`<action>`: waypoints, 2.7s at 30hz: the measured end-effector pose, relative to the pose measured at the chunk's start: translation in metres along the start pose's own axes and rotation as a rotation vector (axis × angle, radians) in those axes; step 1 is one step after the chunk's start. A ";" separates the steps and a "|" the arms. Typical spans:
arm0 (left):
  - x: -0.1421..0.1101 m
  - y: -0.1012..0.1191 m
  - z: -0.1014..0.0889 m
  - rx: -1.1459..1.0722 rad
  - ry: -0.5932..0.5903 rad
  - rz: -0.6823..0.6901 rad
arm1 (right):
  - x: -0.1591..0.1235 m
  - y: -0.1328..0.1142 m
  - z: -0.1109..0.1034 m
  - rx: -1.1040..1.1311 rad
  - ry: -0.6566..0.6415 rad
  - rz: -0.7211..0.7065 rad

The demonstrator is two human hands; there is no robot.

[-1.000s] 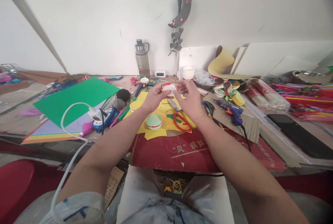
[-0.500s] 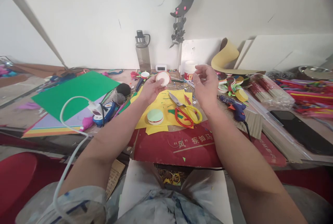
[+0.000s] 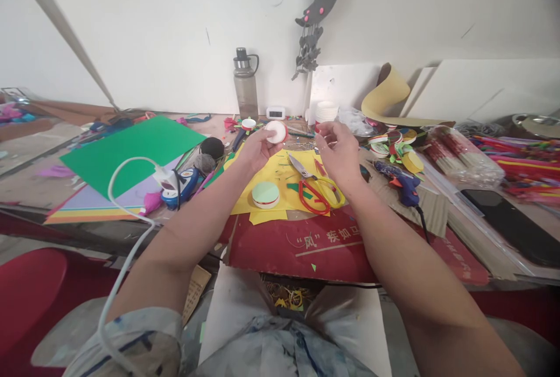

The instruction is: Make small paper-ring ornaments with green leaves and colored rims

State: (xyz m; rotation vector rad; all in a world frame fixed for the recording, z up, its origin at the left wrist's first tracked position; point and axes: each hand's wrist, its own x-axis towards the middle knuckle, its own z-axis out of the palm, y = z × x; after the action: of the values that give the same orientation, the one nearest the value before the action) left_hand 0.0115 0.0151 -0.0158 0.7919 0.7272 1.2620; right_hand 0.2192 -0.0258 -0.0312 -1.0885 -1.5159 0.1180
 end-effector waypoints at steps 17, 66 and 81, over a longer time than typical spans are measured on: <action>0.004 0.004 -0.001 -0.068 0.094 -0.043 | -0.002 0.009 -0.003 -0.219 -0.090 -0.017; 0.015 0.006 -0.005 -0.048 0.076 -0.013 | -0.006 0.058 -0.006 -0.671 -0.630 0.285; 0.006 0.007 0.002 -0.178 0.054 -0.084 | 0.003 -0.017 -0.012 0.186 -0.260 0.055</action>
State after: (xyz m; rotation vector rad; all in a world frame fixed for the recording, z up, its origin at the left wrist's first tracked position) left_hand 0.0106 0.0213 -0.0089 0.5784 0.6743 1.2563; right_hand 0.2202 -0.0392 -0.0146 -0.9935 -1.6690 0.4447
